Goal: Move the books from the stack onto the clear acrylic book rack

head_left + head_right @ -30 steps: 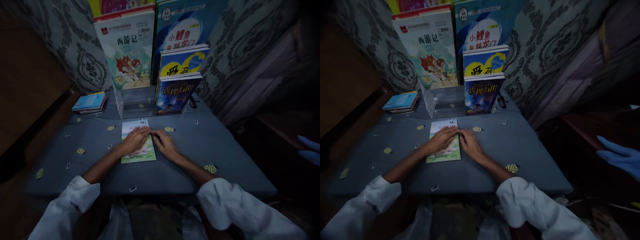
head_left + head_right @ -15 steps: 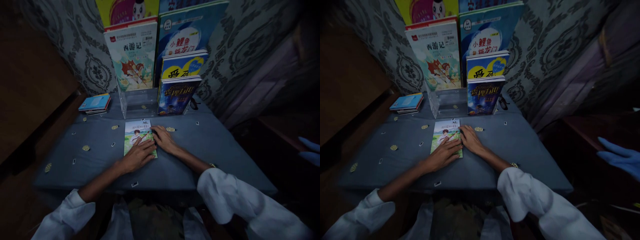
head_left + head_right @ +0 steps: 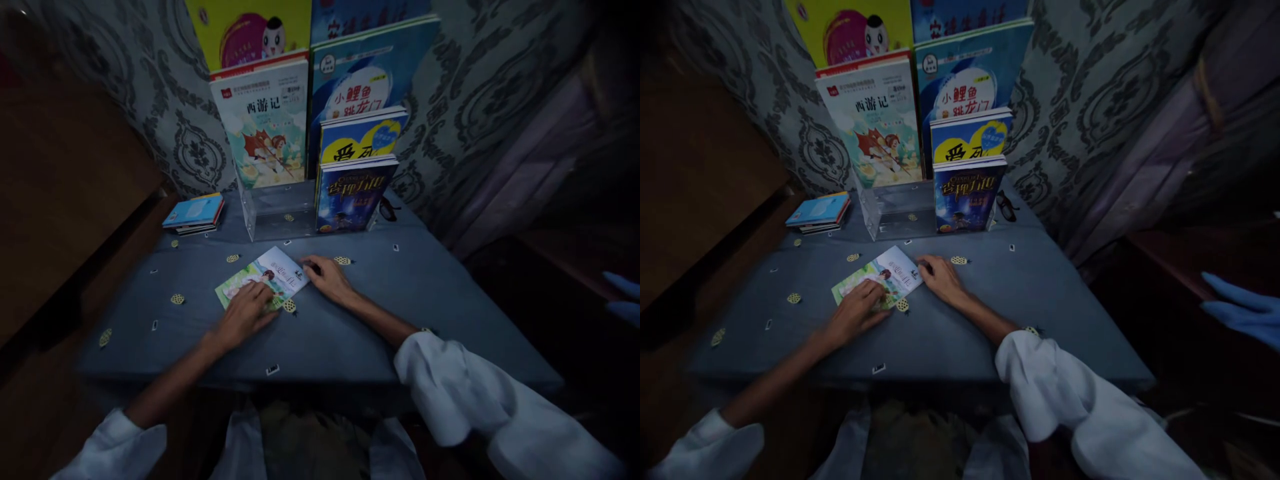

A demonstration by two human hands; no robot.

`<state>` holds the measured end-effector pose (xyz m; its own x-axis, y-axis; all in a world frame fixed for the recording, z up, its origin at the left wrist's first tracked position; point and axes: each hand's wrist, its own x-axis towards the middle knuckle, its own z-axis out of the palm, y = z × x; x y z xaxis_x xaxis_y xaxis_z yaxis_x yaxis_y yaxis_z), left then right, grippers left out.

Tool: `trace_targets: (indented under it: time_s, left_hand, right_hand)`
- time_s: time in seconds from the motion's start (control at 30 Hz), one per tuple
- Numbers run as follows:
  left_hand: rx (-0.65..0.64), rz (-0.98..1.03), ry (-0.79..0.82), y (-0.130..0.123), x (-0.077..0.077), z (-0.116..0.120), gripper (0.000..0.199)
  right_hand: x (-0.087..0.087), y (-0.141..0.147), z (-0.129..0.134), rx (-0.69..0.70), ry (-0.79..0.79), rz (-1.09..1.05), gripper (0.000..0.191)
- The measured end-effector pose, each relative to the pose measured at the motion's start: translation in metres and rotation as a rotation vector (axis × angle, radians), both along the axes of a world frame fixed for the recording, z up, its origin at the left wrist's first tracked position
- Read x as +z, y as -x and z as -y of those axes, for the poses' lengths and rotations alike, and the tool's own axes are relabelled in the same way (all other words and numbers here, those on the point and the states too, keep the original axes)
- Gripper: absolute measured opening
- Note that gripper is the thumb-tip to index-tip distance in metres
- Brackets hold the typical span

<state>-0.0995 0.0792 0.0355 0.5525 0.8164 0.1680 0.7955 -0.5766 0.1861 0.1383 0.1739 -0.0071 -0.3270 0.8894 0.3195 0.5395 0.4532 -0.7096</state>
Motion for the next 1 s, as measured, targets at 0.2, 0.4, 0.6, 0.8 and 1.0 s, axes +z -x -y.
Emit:
trace_targets:
  time_s: [0.2,0.4,0.6,0.8,1.0]
  left_hand:
    - [0.129,-0.178,-0.081,-0.035,-0.001,-0.016,0.023]
    - [0.170,-0.332,-0.058,-0.061,0.006,-0.021,0.022]
    - [0.144,-0.320,-0.023,-0.061,0.014,-0.022,0.028]
    - [0.149,-0.341,0.014,-0.062,0.021,-0.023,0.032]
    - [0.175,-0.387,0.044,-0.064,0.027,-0.023,0.031]
  right_hand:
    - [0.003,-0.002,0.007,-0.014,0.039,-0.091,0.029]
    - [0.007,-0.003,0.006,-0.026,0.080,-0.143,0.030]
    - [0.009,-0.006,0.003,-0.031,0.076,-0.183,0.029]
    - [0.012,-0.006,0.005,-0.057,0.042,-0.224,0.030]
    - [0.018,-0.006,0.012,0.013,-0.015,-0.310,0.032]
